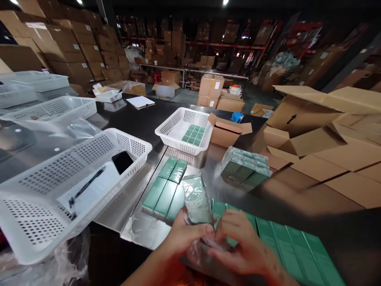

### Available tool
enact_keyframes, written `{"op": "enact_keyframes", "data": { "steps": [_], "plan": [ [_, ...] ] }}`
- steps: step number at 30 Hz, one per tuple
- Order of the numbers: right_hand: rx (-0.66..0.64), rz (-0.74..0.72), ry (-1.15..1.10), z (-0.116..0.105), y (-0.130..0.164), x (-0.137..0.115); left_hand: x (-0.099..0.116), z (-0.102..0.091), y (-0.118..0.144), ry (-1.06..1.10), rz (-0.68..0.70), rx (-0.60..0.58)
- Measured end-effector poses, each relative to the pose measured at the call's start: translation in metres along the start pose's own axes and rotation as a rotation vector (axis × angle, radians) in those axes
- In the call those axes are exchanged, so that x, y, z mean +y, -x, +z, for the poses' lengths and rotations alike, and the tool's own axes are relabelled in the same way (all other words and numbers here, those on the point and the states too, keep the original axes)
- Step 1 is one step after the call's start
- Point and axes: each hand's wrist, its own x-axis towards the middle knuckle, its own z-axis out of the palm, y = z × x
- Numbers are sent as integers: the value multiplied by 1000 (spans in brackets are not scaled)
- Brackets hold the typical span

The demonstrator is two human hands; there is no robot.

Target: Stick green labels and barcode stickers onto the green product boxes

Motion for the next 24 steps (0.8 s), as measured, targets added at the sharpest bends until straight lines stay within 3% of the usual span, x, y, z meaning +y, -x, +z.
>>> {"op": "enact_keyframes", "data": {
  "steps": [4,6,8,9,11,14,17,21,24],
  "plan": [
    [118,427,-246,-19,-22,0,0,-12,9,-316,-114,-133],
    [24,609,-366,-22,-38,13,-2,-16,15,-403,-199,-224],
    [26,733,-451,-19,-58,38,-4,-20,21,-441,-153,-231],
    [96,770,-463,-16,-68,54,-5,-23,24,-467,-90,-207],
    [221,817,-385,-5,-87,92,-6,-27,30,-542,14,-144],
    [165,855,-341,19,-109,145,-5,-32,43,-673,44,-203],
    [85,856,-266,52,-116,179,-6,-39,54,-799,151,-220],
    [-31,778,-126,88,-111,186,-11,-50,59,-749,277,-170],
    [-63,671,12,87,-109,174,-21,-54,58,-618,284,-51]
  ]
}}
